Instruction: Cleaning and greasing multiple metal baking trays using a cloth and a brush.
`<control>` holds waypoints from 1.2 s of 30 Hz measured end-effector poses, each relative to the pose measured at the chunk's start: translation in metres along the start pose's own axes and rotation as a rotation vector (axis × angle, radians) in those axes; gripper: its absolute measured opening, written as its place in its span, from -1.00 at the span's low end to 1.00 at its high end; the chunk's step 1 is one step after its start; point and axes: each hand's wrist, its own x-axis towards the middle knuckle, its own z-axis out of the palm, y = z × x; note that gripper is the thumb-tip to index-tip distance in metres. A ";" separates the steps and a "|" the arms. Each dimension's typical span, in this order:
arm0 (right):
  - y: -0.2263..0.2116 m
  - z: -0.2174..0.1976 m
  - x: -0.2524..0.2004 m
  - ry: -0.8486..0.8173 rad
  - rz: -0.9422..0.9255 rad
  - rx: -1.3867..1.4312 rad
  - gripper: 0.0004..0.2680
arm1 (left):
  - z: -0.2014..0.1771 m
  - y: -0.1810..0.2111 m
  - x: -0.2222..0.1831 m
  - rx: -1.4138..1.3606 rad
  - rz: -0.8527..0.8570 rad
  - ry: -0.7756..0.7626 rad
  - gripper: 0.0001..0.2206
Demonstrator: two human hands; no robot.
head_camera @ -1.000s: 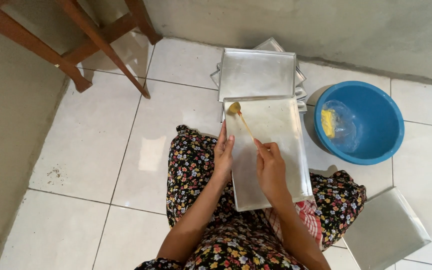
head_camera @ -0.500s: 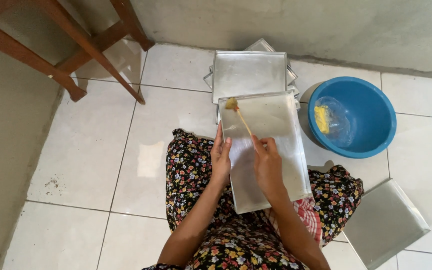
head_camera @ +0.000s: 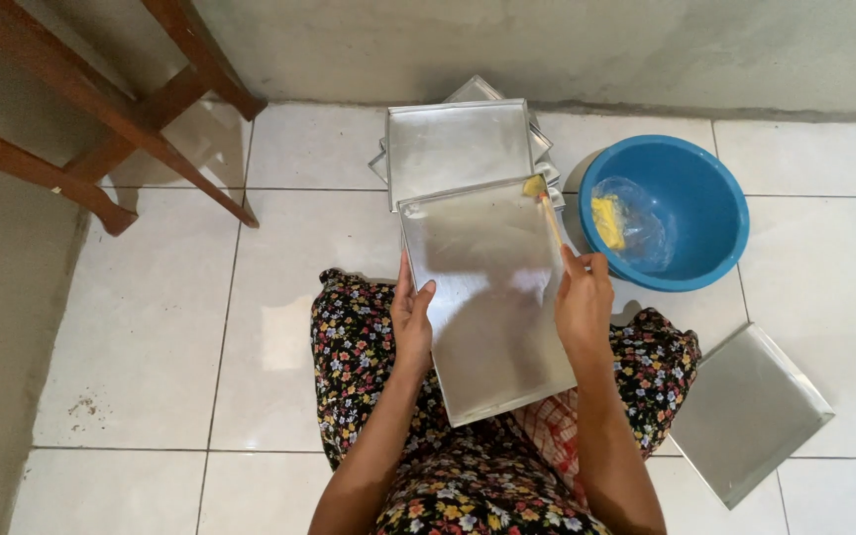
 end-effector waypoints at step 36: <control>-0.112 -0.011 -0.049 -0.342 -0.330 0.024 -0.71 | 0.013 0.003 0.019 0.153 0.024 -0.116 -0.53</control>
